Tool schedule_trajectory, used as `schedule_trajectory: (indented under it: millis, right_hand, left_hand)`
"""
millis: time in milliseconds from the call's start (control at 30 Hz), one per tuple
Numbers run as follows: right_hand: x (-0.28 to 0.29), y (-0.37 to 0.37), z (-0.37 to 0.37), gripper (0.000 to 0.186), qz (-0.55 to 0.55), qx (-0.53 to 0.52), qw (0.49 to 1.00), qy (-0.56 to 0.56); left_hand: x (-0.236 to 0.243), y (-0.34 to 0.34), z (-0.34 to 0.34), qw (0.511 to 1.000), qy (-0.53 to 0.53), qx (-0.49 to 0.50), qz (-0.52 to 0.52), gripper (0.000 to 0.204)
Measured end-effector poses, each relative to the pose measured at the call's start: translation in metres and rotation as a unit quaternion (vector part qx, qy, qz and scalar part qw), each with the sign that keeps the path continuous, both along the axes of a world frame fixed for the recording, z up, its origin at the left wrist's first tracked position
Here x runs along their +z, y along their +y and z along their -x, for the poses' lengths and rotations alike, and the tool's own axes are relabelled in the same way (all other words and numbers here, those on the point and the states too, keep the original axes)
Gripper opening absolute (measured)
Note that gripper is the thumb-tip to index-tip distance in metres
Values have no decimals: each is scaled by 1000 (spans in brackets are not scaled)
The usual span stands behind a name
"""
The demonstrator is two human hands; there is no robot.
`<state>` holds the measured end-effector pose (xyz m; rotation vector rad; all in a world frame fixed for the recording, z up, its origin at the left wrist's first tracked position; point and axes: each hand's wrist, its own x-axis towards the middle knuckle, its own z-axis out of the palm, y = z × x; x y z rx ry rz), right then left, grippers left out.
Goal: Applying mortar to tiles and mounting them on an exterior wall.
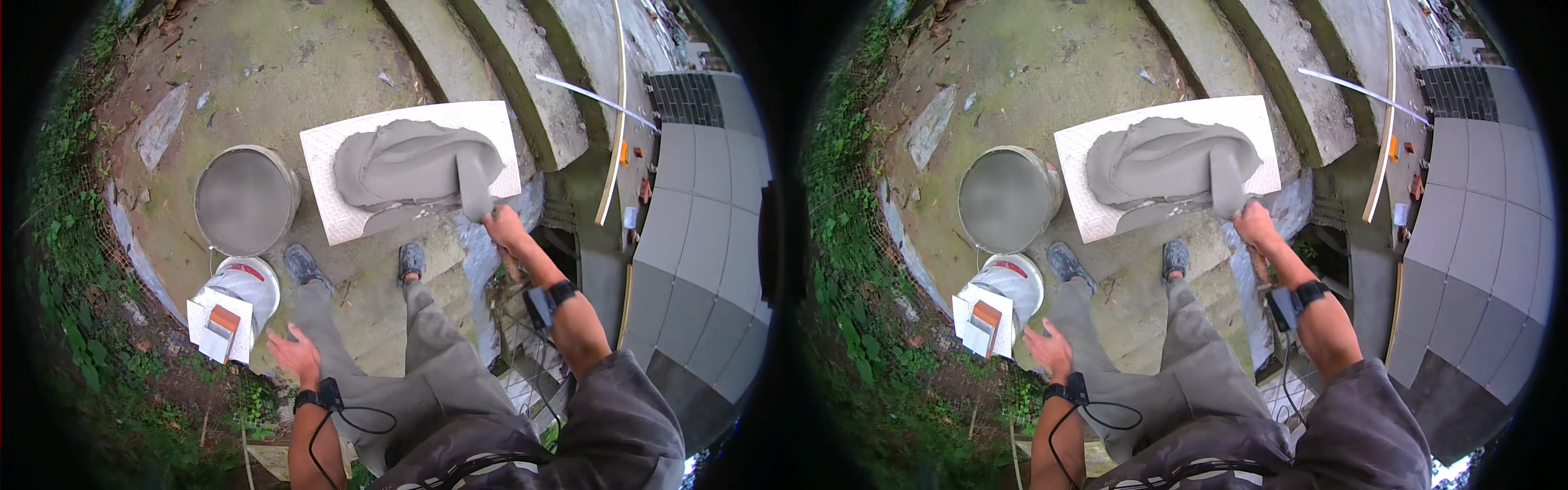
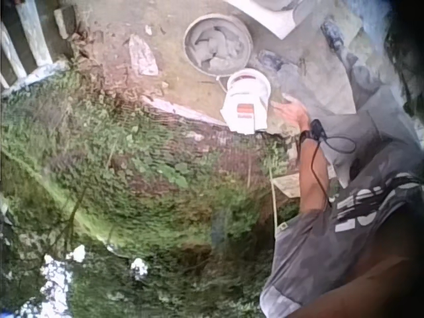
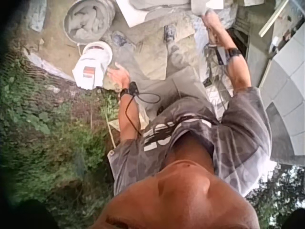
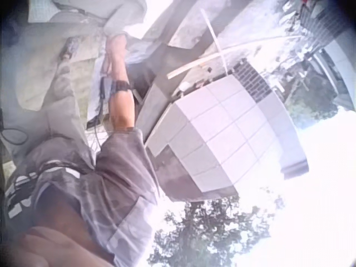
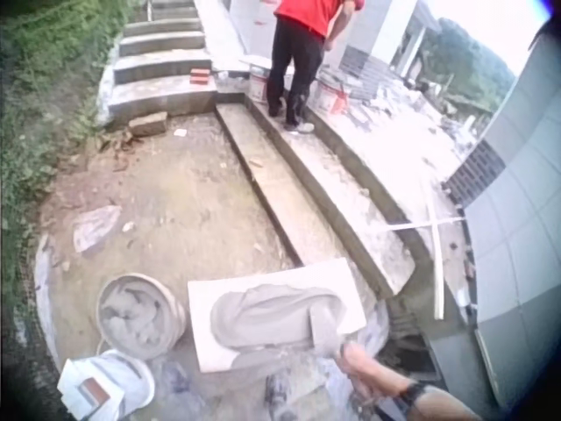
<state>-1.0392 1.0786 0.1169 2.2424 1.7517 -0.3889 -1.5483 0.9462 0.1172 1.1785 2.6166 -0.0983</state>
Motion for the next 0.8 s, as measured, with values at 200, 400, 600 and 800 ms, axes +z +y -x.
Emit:
schedule_trajectory:
  millis: [200,400,600,800]
  right_hand:
    - [42,47,37,44,-30,-49,963,264]
    - [35,94,94,34,94,19,986,140]
    - [52,75,12,23,82,17,995,-61]
    - [26,5,31,31,39,12,982,185]
  left_hand:
    - [6,-11,-13,999,10,32,24,63]
    - [-5,-25,-14,999,28,33,30,62]
    - [1,-22,-21,997,11,44,55,62]
    - [-5,-26,-28,997,44,38,56,62]
